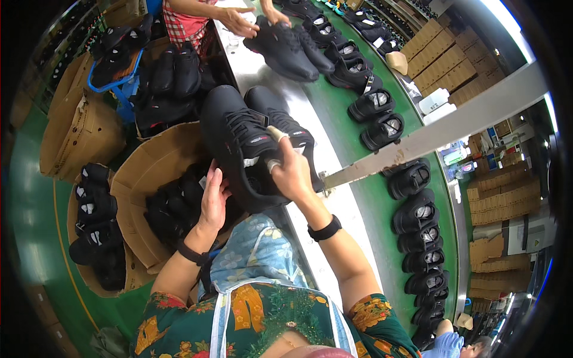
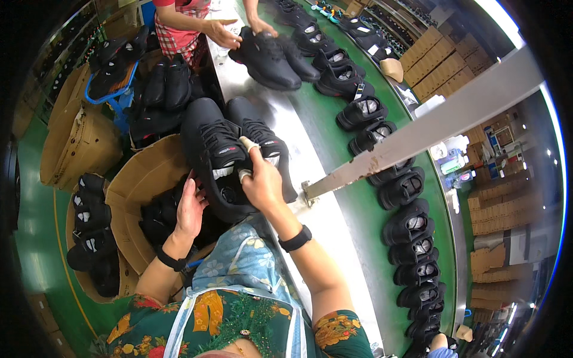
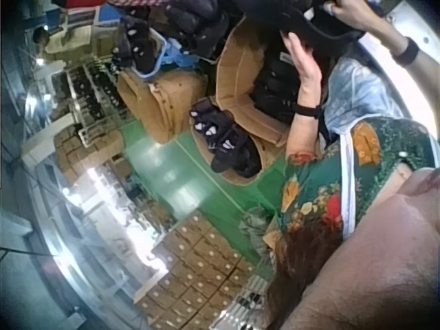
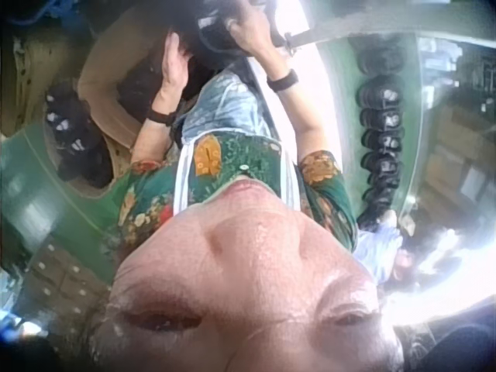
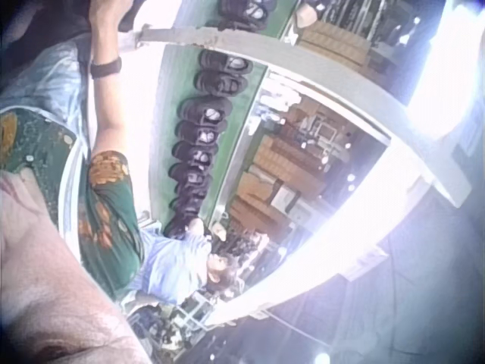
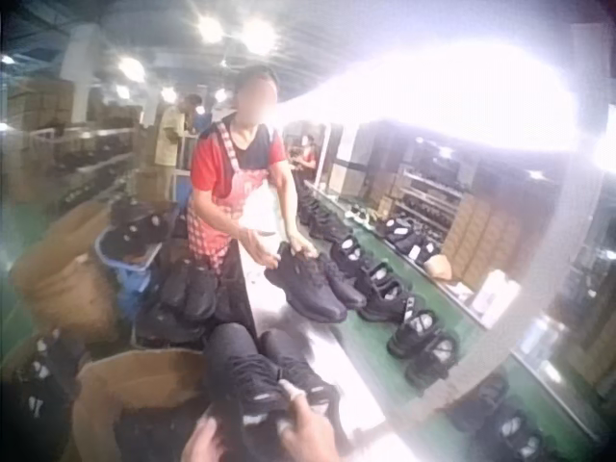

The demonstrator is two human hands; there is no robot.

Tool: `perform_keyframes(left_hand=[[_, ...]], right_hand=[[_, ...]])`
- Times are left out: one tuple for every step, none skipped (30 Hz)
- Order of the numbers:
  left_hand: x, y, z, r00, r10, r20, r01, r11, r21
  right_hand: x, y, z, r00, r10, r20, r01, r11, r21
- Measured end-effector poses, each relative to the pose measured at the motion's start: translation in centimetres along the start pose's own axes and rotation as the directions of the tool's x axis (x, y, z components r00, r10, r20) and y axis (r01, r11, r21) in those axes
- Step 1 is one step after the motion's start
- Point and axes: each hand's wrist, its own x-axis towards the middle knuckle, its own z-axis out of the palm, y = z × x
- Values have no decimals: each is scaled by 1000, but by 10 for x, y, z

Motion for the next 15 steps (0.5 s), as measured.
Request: perform_keyframes(left_hand=[[6,4,-3,999,-22,-23,23,998,55],[7,4,-3,1000,-7,-22,8,998,66],[9,1,-5,1000,-16,-20,17,998,66],[11,-4,-7,1000,-3,-24,4,998,62],[12,-6,-11,999,14,-34,-12,998,62],[12,-8,-13,999,8,-39,-6,998,68],[13,-11,-13,998,31,-51,-28,998,51],[13,-14,-14,996,53,-64,-51,998,32],[15,-15,-16,996,50,-69,-47,998,36],[17,-17,-19,995,78,-60,-76,996,43],[19,-17,-19,993,106,-49,-104,993,49],[19,-16,-18,993,103,-51,-101,994,52],[18,-14,-14,993,114,-41,-110,989,94],[17,-13,-11,992,124,-31,-118,984,135],[17,-15,-9,992,121,-29,-115,984,136]], right_hand=[[2,-7,4,998,46,29,-45,998,-35],[5,-7,9,999,34,22,-33,999,-15],[7,-7,10,999,43,22,-43,999,-16],[10,-8,11,998,49,42,-47,998,-38],[11,-10,15,997,50,66,-47,998,-53],[13,-9,19,997,25,66,-24,999,-26],[13,-8,23,997,30,70,-29,999,-20],[14,-7,26,998,3,69,-2,1000,-18],[14,-7,29,997,-24,67,25,1000,-16],[15,-8,30,997,-21,70,22,1000,-11],[15,-11,29,994,28,105,-27,1000,-3],[16,-11,27,987,75,139,-77,997,3],[14,-6,28,987,78,139,-79,997,6],[11,-2,28,997,25,80,-28,999,34],[8,1,26,1000,-26,17,25,998,58]])
